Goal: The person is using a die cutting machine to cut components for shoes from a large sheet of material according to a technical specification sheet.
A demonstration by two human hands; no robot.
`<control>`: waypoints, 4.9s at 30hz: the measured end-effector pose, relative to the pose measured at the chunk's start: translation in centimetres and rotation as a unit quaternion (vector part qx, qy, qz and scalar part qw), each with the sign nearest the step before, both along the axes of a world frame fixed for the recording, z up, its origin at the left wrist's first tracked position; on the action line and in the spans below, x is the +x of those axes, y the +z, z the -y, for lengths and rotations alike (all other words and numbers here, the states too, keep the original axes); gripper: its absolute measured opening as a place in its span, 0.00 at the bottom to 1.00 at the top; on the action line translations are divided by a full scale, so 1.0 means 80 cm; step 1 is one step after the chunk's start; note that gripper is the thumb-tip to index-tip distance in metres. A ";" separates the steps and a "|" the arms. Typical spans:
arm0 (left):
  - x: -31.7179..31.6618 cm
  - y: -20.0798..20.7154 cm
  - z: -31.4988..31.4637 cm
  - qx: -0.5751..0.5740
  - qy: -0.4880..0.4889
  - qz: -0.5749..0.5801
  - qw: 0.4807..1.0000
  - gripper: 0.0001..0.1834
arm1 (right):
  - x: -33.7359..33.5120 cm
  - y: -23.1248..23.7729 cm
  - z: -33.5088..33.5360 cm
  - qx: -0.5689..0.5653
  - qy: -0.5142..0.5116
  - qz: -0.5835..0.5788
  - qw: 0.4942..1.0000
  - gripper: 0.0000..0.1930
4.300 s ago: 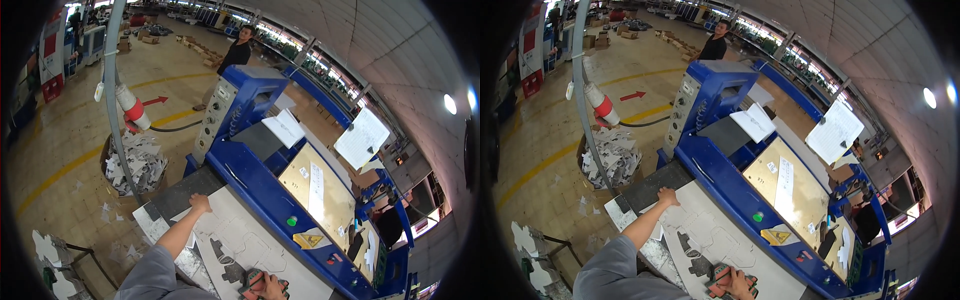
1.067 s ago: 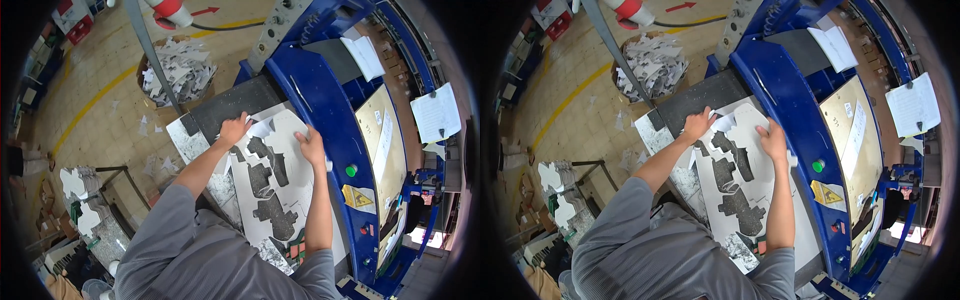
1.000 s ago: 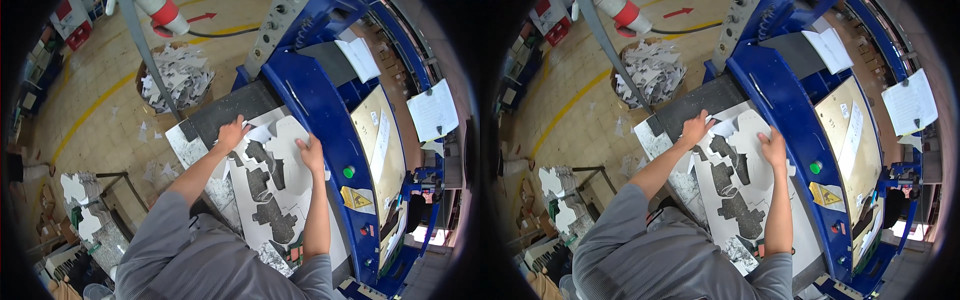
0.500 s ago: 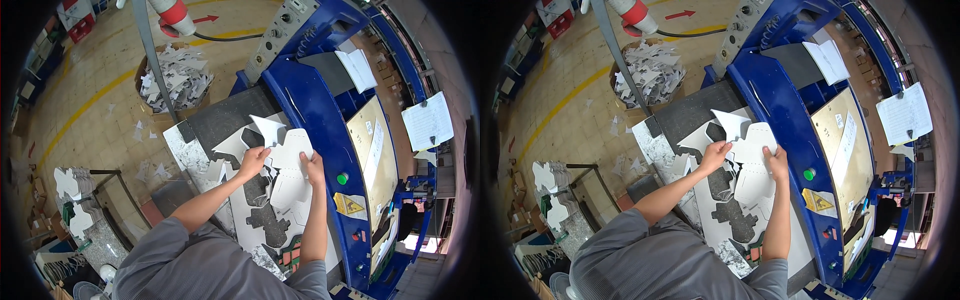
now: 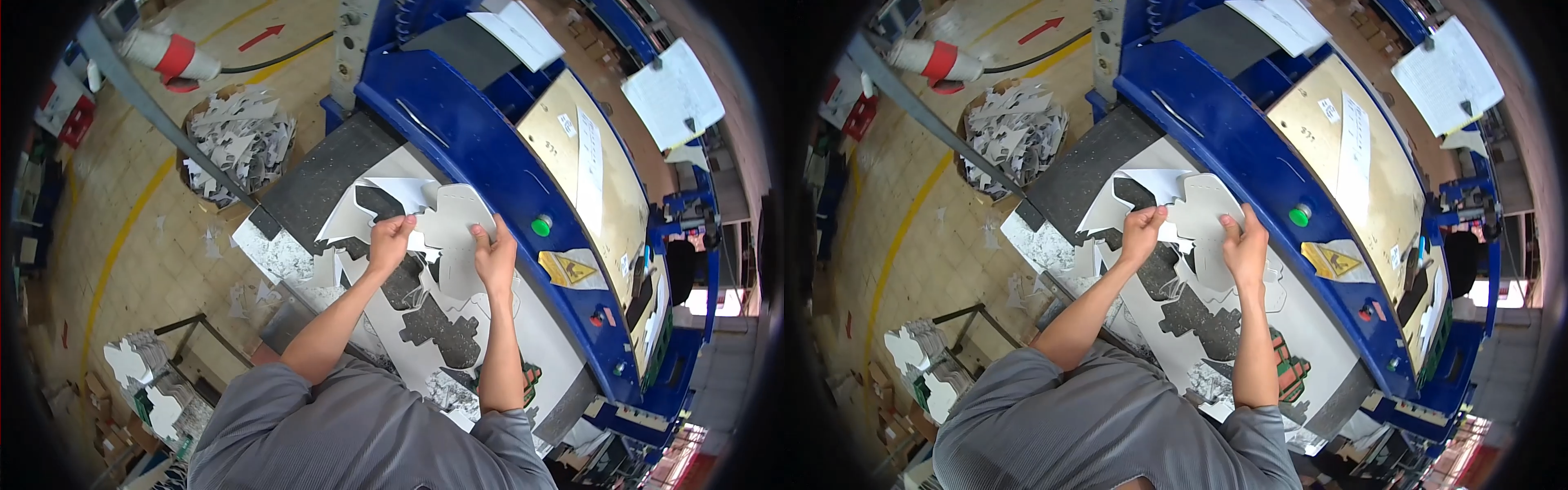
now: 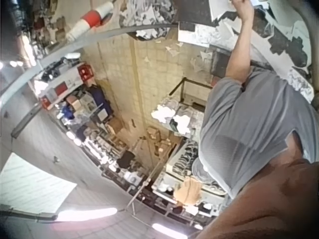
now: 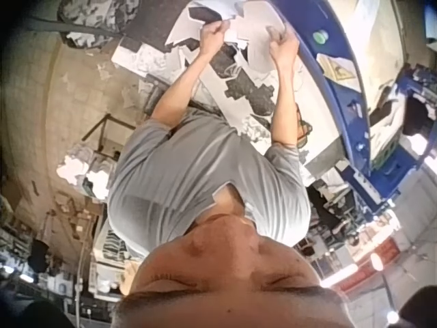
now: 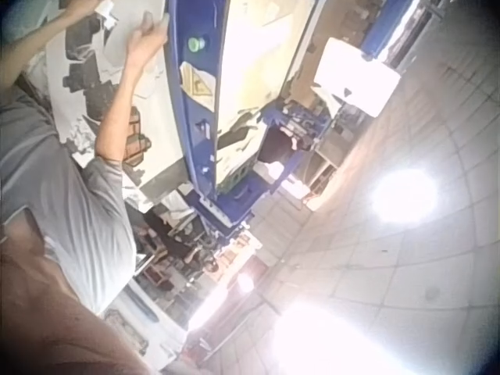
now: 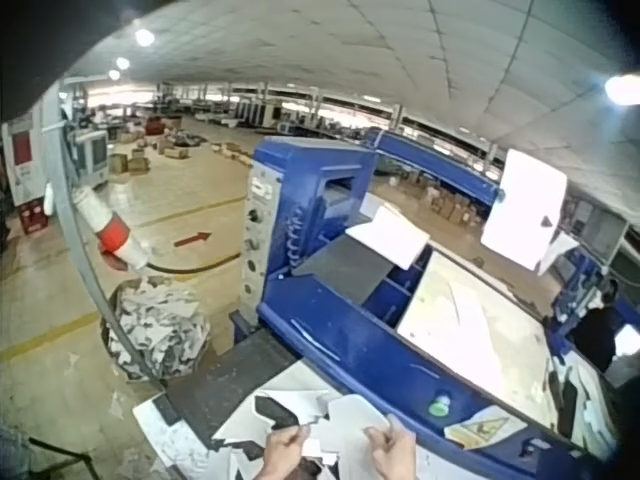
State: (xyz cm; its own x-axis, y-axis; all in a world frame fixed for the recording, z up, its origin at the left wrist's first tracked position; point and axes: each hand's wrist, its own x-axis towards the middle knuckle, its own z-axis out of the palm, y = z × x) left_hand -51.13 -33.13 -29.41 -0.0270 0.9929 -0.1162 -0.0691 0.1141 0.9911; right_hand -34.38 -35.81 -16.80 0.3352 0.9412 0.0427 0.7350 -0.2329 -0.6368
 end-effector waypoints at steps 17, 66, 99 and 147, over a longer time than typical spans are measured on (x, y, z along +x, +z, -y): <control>-0.004 -0.001 -0.008 -0.028 -0.001 -0.054 0.998 0.11 | 0.014 -0.034 0.006 0.056 0.024 -0.186 0.981 0.15; 0.151 -0.059 -0.037 -0.057 -0.212 -0.408 0.886 0.32 | 0.165 -0.151 0.282 0.198 -0.412 -0.652 0.605 0.15; 0.132 -0.056 -0.057 -0.365 -0.236 0.125 0.892 0.20 | 0.239 -0.126 0.337 -0.268 0.049 0.180 0.945 0.66; 0.132 0.057 0.027 0.247 -0.372 -0.253 0.858 0.35 | 0.152 -0.049 0.289 0.232 -0.362 -0.335 0.838 0.11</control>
